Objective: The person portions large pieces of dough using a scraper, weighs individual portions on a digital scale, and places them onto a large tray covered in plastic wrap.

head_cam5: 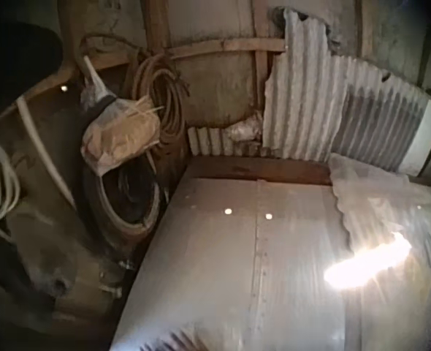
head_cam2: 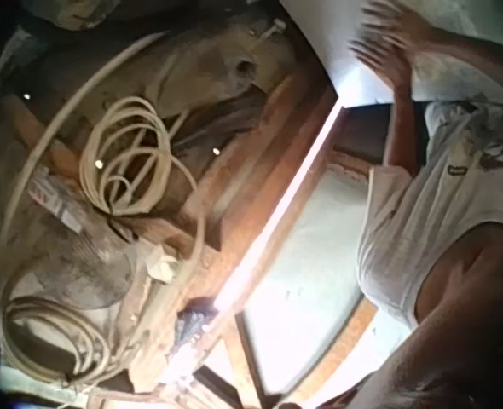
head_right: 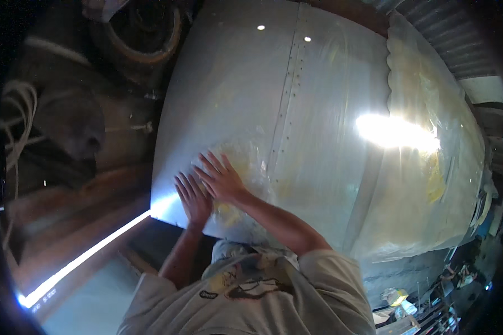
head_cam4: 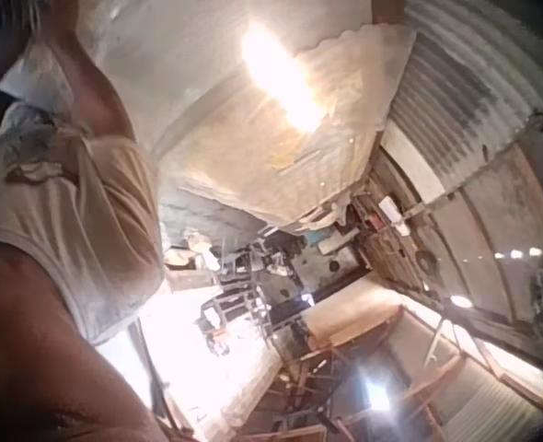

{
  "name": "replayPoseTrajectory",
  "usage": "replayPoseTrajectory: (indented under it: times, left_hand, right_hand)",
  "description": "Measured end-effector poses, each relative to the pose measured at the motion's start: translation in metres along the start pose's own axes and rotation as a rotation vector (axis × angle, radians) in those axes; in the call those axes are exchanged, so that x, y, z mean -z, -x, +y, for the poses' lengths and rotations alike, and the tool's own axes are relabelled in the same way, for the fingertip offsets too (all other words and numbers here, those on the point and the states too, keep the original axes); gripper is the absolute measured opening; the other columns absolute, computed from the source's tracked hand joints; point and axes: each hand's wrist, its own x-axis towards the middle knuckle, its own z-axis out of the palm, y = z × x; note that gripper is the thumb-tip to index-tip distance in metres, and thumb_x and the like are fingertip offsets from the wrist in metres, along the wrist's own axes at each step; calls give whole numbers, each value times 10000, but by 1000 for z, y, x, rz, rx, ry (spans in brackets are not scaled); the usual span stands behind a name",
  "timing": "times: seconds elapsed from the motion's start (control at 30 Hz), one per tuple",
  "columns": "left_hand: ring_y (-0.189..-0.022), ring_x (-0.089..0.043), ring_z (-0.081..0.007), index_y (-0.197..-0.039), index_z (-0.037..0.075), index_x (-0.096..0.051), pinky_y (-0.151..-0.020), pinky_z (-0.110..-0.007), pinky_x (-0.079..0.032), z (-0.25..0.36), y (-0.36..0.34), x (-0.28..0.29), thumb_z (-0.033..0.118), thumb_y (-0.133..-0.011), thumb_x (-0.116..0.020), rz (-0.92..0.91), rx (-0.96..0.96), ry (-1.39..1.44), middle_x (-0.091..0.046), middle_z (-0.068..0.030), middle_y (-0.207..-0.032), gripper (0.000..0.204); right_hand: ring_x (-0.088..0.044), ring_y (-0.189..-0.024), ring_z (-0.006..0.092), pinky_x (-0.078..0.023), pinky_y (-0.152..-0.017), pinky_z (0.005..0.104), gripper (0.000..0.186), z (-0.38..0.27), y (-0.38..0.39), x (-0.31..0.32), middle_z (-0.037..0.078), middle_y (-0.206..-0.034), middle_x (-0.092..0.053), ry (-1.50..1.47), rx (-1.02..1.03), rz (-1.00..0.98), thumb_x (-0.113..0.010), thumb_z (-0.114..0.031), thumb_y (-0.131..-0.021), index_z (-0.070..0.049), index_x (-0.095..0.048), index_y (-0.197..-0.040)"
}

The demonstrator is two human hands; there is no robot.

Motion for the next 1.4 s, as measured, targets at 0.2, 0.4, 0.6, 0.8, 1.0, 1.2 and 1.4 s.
replayPoseTrajectory:
  times: [0.2,0.4,0.6,0.8,1.0,1.2,1.4]
  left_hand:
    - [-1445,-128,-449,-1435,-99,-278,-1174,-558,-86,48,-31,-26,351,-902,-504,-170,-235,314,-190,-303,-1531,733]
    - [-1444,-200,-380,-1411,-70,-368,-1183,-485,-143,104,-239,-27,306,-931,-424,-106,-615,227,-283,-242,-1521,613]
    - [-1441,-233,-336,-1454,-30,-322,-1195,-437,-143,184,-435,-52,320,-981,-387,136,-692,151,-292,-221,-1527,592]
    - [-1446,-222,-339,-1444,-32,-331,-1192,-437,-155,263,-580,-75,346,-996,-372,225,-683,98,-282,-225,-1530,587]
    - [-1454,-197,-349,-1458,-40,-282,-1189,-452,-168,294,-658,-84,327,-982,-435,376,-754,86,-269,-233,-1531,620]
    - [-1474,-132,-328,-1477,-36,-253,-1200,-465,-91,289,-561,-73,403,-988,-392,251,-605,158,-193,-204,-1572,671]
    - [-1469,-133,-350,-1475,-23,-296,-1186,-524,-52,235,-381,-51,363,-943,-417,123,-624,213,-234,-187,-1565,669]
  right_hand:
    - [-218,-1440,374,-161,-1156,565,639,47,55,34,133,-1562,-262,20,-370,-148,-592,-354,-868,-223,-399,-1463]
    - [-254,-1432,358,-150,-1175,517,589,144,-41,67,138,-1551,-289,281,-671,-33,-508,-289,-916,-129,-372,-1467]
    - [-246,-1435,362,-138,-1172,536,513,310,-139,109,180,-1533,-303,436,-741,215,-426,-297,-969,-163,-371,-1462]
    - [-195,-1450,380,-98,-1161,585,500,458,-200,149,189,-1545,-273,659,-722,335,-397,-352,-979,-237,-377,-1465]
    - [-183,-1451,395,-100,-1146,611,491,522,-237,173,190,-1552,-264,624,-779,390,-375,-376,-982,-269,-386,-1462]
    - [-170,-1461,359,-119,-1154,595,492,472,-181,153,147,-1567,-251,581,-902,267,-390,-357,-994,-308,-345,-1481]
    - [-186,-1449,385,-134,-1169,546,537,314,-74,117,179,-1564,-235,448,-856,184,-437,-301,-970,-178,-352,-1485]
